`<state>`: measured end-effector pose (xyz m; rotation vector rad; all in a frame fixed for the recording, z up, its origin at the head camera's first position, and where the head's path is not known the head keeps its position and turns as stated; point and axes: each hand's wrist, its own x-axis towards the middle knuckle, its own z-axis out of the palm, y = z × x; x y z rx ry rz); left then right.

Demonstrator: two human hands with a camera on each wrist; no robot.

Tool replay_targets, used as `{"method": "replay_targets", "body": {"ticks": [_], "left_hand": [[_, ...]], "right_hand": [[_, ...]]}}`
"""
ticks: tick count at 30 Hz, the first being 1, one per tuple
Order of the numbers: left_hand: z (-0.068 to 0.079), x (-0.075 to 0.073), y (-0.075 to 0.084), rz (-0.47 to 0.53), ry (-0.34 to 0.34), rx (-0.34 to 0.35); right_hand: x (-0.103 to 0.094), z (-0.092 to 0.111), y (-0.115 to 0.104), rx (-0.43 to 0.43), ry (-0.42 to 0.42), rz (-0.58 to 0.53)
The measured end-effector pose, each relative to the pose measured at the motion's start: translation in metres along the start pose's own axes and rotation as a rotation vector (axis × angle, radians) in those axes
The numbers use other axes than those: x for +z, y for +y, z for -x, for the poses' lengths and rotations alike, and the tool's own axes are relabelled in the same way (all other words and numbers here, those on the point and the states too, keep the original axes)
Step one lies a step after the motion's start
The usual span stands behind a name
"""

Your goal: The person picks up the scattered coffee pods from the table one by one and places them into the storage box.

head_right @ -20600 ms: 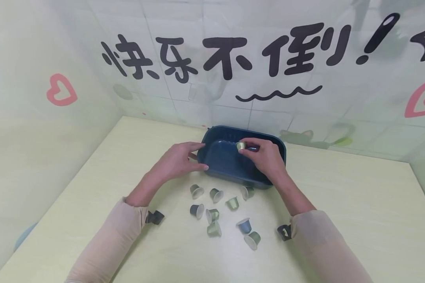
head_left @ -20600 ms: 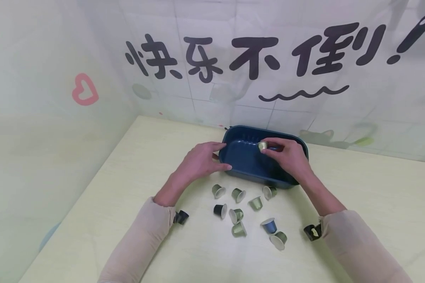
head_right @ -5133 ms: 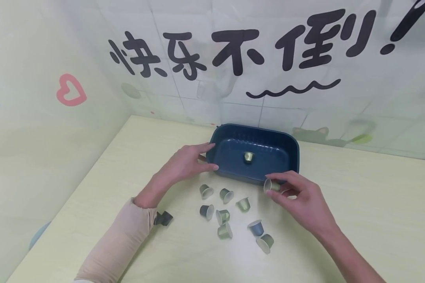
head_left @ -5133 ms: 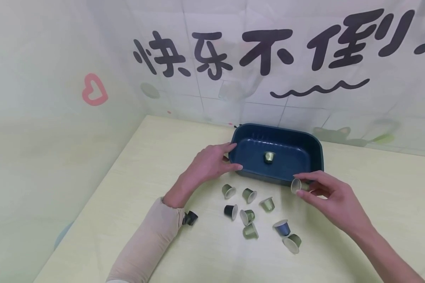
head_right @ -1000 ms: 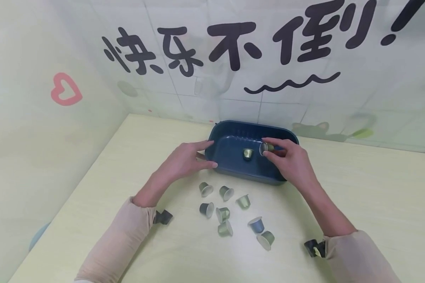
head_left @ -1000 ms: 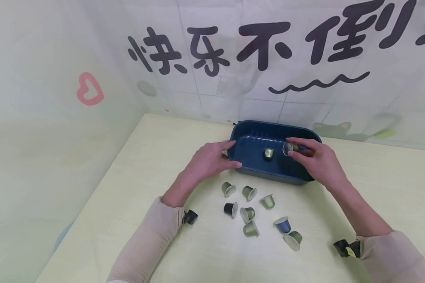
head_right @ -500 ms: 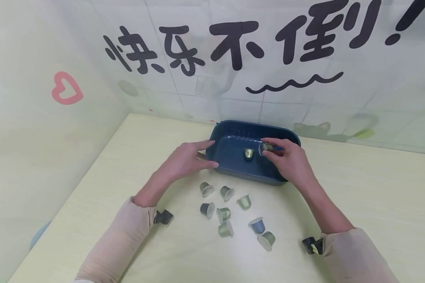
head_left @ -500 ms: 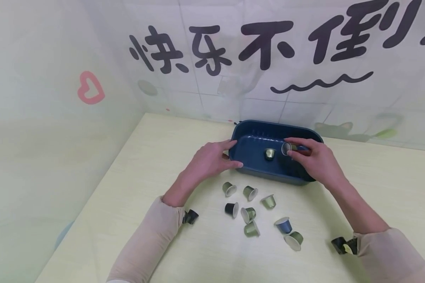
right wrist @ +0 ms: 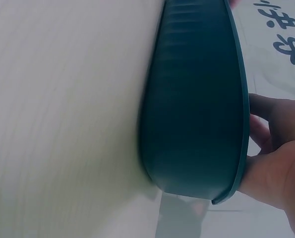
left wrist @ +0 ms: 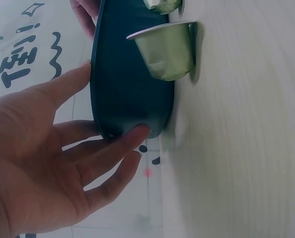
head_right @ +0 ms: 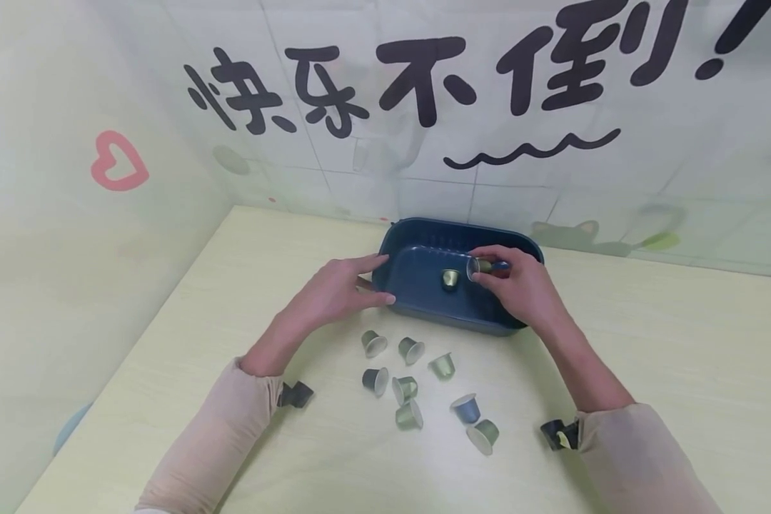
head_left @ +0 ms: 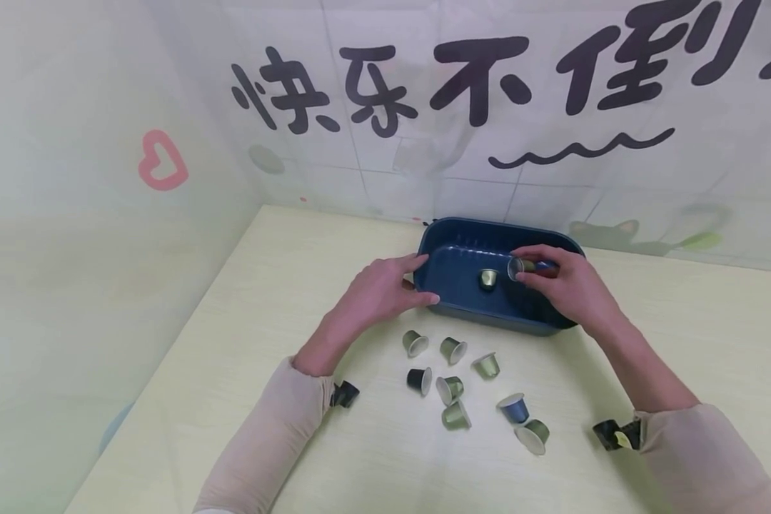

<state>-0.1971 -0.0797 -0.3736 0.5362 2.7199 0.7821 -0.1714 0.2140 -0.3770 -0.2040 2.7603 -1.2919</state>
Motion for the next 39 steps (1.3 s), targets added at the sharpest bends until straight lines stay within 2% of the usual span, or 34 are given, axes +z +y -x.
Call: {"method": "replay_targets", "body": {"ticks": [3, 7, 11, 39], "left_hand": [[0.001, 0.0, -0.001, -0.002, -0.005, -0.005], [0.0, -0.001, 0.0, -0.001, -0.009, 0.001], [-0.001, -0.001, 0.0, 0.005, -0.006, 0.01], [-0.001, -0.001, 0.0, 0.0, 0.002, 0.019]], "right_hand": [[0.002, -0.002, -0.001, 0.02, -0.03, -0.024], [0.002, -0.005, -0.001, 0.03, -0.055, 0.012], [0.003, -0.008, 0.0, 0.03, -0.063, 0.045], [0.007, -0.015, -0.002, 0.063, -0.098, 0.079]]}}
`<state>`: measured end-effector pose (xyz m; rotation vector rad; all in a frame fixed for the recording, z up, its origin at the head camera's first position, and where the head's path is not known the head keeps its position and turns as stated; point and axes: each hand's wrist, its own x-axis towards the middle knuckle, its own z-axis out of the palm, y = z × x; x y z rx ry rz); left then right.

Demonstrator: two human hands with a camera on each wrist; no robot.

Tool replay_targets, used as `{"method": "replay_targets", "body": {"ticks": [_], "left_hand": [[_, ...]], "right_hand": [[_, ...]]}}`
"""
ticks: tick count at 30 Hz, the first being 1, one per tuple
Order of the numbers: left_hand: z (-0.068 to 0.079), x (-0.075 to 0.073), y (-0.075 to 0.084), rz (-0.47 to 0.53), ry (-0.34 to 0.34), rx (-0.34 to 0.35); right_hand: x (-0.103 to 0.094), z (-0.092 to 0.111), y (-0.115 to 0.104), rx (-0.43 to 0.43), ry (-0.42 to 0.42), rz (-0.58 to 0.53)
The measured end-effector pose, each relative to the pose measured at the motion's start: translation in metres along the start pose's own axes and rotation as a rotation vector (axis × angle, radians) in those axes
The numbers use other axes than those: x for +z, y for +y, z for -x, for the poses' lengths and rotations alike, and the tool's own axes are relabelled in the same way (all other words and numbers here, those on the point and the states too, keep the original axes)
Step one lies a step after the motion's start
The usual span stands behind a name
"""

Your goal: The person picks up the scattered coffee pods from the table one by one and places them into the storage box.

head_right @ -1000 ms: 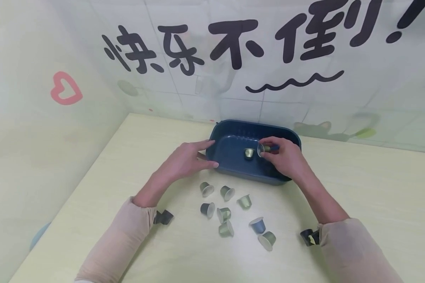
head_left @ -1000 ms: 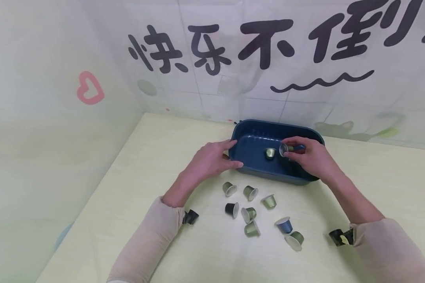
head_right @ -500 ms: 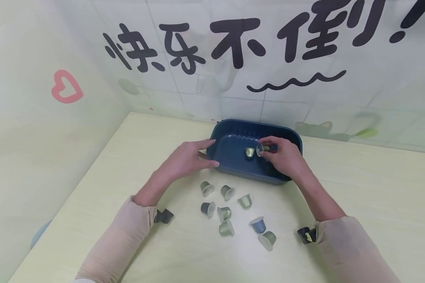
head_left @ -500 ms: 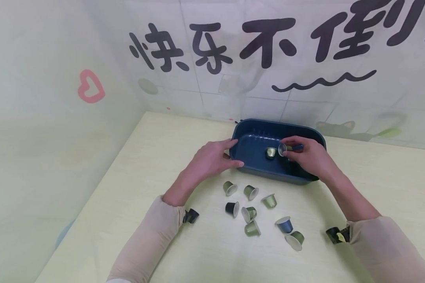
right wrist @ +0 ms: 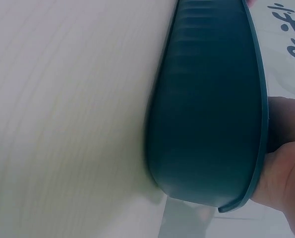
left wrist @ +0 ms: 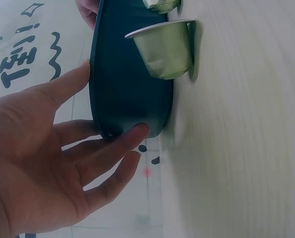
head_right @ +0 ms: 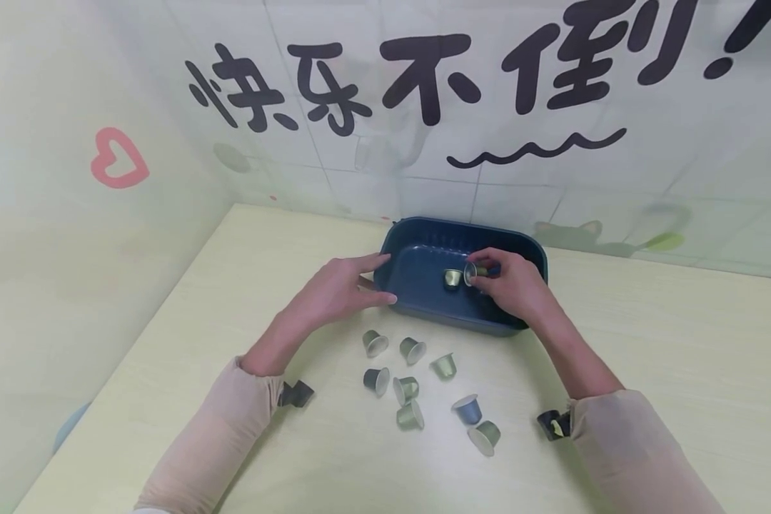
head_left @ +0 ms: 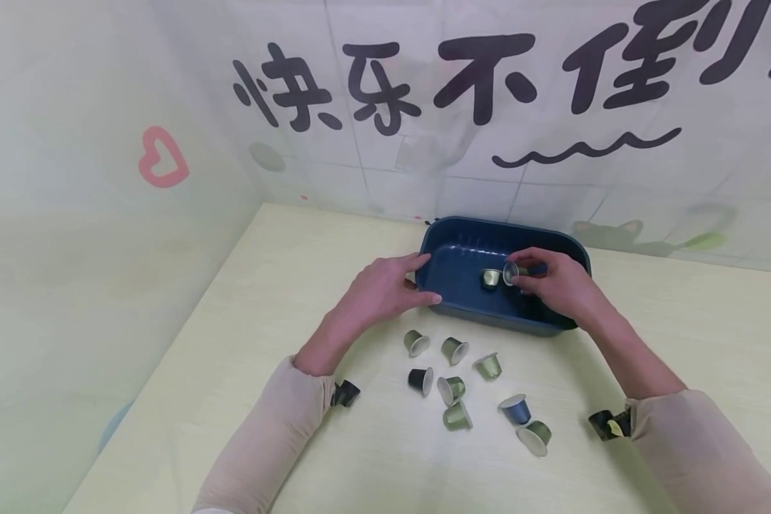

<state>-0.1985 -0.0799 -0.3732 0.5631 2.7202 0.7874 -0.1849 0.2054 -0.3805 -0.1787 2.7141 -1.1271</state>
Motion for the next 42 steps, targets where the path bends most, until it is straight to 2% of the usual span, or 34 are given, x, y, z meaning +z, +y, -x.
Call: {"method": "replay_targets", "body": {"ticks": [10, 18, 35, 42], "left_hand": [[0.001, 0.001, -0.002, 0.006, 0.012, 0.021], [0.001, 0.001, 0.0, 0.014, -0.004, 0.016], [0.0, 0.001, -0.001, 0.023, 0.006, 0.01], [0.001, 0.001, -0.001, 0.014, 0.005, 0.011]], "right_hand": [[0.002, -0.002, -0.002, -0.003, 0.007, 0.032], [0.006, -0.005, 0.0, 0.013, -0.013, -0.015], [0.007, -0.01, 0.002, 0.04, -0.03, -0.07], [0.007, -0.012, 0.003, 0.062, -0.063, -0.108]]}}
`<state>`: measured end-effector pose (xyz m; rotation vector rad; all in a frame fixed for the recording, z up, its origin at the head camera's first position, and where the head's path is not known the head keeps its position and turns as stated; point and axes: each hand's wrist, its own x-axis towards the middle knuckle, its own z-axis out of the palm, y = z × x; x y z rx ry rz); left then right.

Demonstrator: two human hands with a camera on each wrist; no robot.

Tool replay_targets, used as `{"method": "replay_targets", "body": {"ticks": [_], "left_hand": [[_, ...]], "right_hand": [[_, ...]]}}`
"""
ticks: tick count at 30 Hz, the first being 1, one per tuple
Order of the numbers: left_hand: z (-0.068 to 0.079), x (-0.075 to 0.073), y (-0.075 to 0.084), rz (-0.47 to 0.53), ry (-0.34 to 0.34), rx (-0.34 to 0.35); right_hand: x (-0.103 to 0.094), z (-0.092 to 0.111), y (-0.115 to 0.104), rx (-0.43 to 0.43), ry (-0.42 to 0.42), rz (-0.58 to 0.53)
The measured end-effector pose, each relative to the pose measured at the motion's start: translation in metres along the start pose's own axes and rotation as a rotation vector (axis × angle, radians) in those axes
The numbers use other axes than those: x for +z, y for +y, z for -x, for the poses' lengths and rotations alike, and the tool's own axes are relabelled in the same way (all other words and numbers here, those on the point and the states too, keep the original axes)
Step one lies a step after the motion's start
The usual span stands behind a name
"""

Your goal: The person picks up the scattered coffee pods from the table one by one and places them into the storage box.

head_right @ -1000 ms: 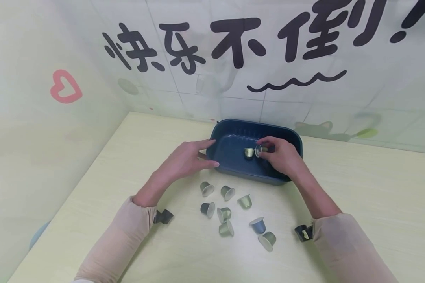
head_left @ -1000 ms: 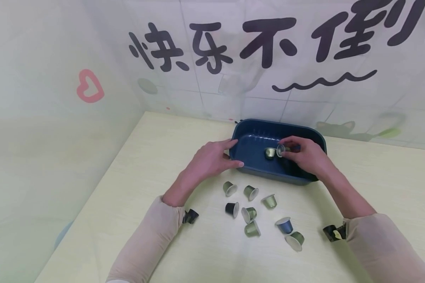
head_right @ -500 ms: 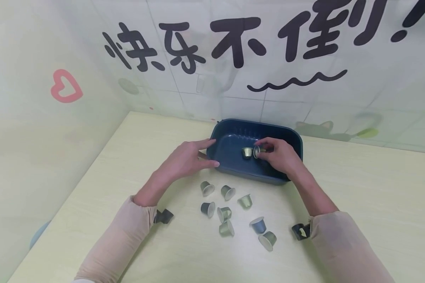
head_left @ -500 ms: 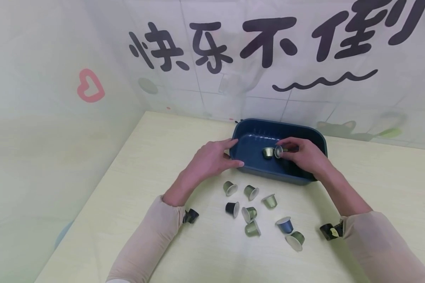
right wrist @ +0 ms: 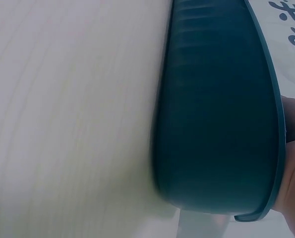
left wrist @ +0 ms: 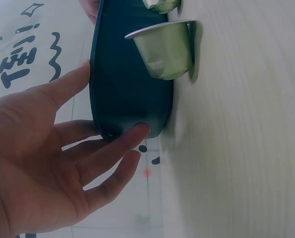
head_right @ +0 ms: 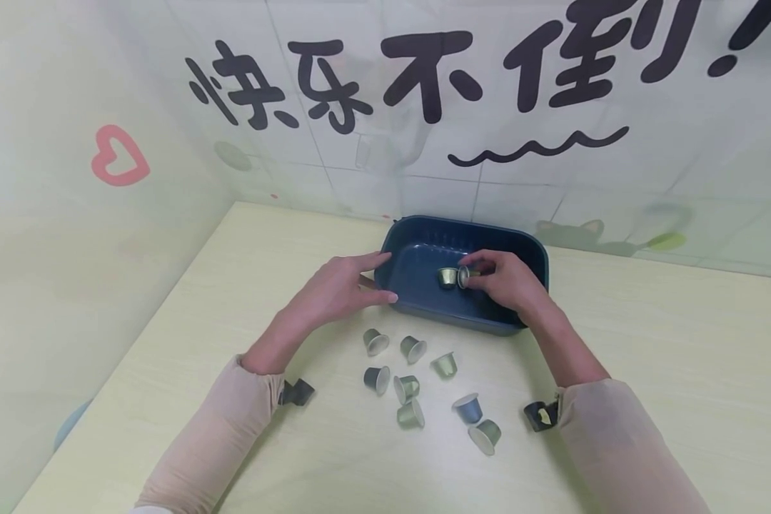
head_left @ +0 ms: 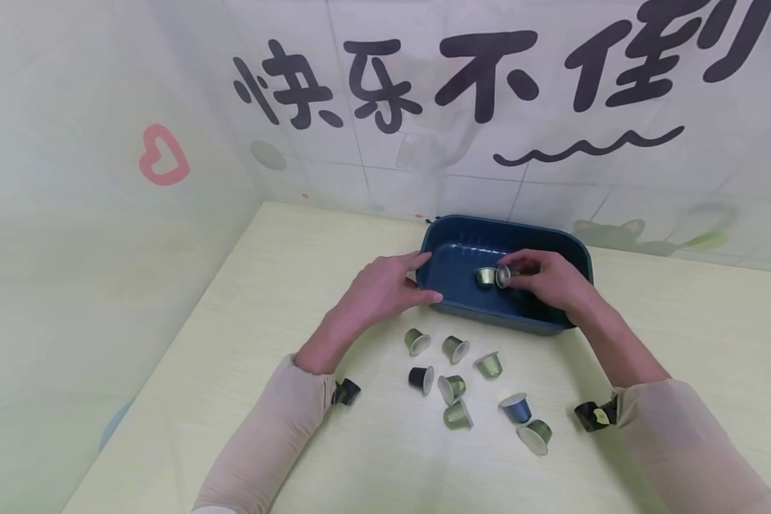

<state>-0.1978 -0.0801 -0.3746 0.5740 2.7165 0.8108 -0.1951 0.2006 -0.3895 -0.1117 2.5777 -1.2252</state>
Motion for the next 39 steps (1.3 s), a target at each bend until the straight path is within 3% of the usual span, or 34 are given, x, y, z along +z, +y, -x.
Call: {"method": "replay_targets", "body": {"ticks": [21, 39], "left_hand": [[-0.0008, 0.0, -0.0006, -0.002, -0.002, 0.009], [-0.0014, 0.0006, -0.0003, -0.015, -0.004, 0.009]], "right_hand": [[0.0013, -0.0051, 0.0026, 0.011, -0.037, -0.008], [0.0027, -0.0061, 0.0037, 0.016, -0.015, -0.003]]}}
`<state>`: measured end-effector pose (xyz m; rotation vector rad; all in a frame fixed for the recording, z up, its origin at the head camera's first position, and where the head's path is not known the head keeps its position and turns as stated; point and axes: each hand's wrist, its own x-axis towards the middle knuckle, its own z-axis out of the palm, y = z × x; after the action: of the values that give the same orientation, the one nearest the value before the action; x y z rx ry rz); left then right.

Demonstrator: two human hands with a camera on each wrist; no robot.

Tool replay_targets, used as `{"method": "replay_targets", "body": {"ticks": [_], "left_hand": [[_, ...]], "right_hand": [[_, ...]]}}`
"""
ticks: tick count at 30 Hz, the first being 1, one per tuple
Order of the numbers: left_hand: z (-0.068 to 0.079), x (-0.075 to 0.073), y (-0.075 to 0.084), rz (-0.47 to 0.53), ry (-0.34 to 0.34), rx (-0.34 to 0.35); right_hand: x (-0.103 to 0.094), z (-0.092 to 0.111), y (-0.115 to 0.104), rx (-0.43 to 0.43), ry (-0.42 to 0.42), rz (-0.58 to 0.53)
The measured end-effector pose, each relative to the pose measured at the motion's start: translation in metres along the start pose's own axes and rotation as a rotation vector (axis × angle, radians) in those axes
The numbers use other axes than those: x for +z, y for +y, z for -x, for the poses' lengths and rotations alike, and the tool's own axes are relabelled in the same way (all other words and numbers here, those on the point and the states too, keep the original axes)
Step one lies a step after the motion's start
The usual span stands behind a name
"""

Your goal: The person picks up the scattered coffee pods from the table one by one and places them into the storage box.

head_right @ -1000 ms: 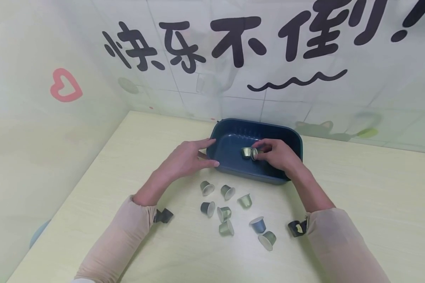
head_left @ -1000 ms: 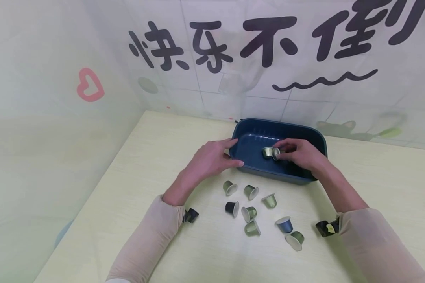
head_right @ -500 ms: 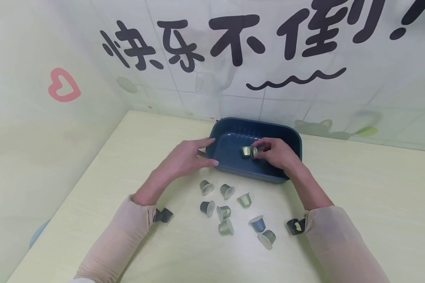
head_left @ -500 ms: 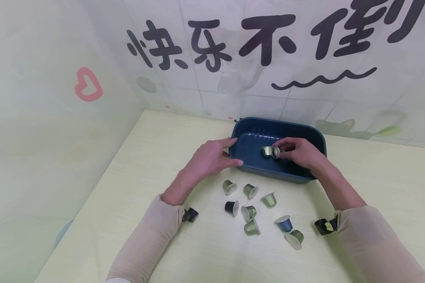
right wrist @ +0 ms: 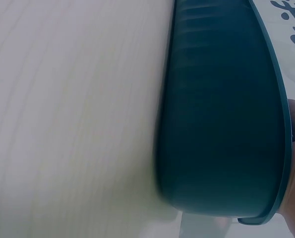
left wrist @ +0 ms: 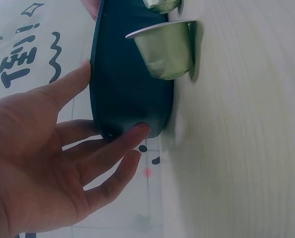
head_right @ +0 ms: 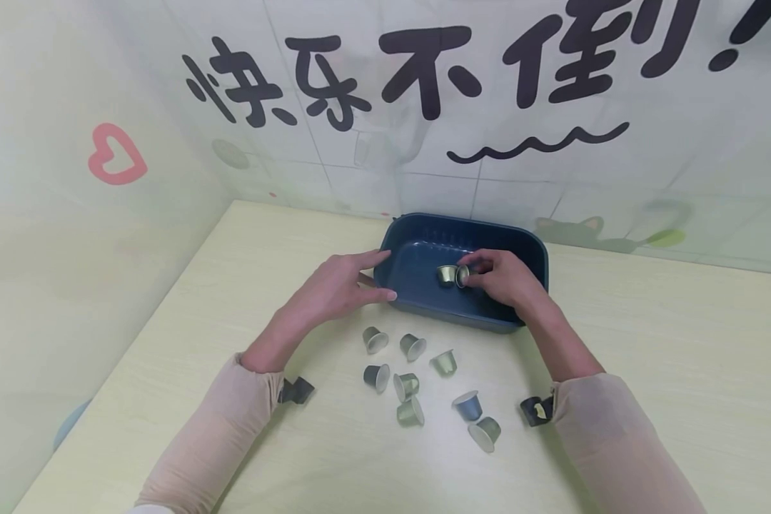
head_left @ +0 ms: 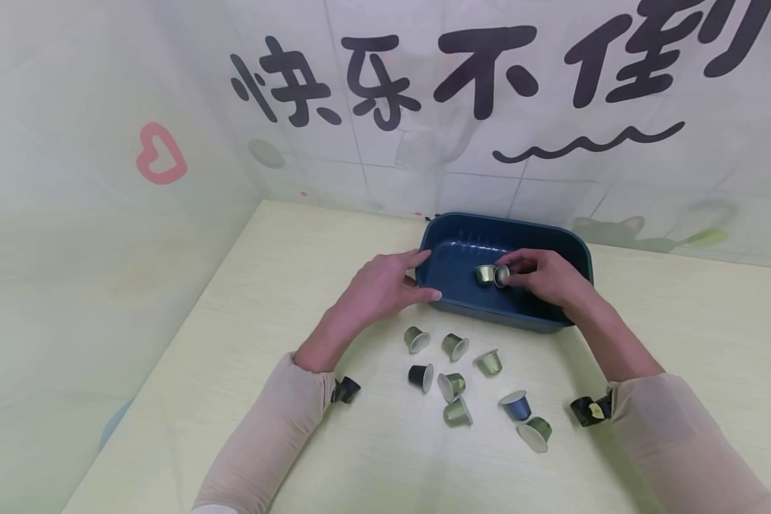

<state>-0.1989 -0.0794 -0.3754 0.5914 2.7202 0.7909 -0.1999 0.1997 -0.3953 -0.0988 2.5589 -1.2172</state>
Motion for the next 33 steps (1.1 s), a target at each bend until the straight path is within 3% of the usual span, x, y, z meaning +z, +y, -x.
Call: {"method": "replay_targets", "body": {"ticks": [13, 23, 33], "left_hand": [[0.0, -0.001, 0.001, -0.012, 0.001, 0.003], [0.001, 0.0, 0.0, -0.006, 0.004, -0.006], [0.001, 0.0, 0.0, -0.004, 0.008, -0.004]], "right_hand": [[-0.001, 0.002, -0.002, 0.037, 0.018, -0.005], [-0.004, 0.008, -0.004, 0.005, 0.072, -0.04], [-0.009, 0.017, -0.008, -0.022, 0.066, -0.086]]}}
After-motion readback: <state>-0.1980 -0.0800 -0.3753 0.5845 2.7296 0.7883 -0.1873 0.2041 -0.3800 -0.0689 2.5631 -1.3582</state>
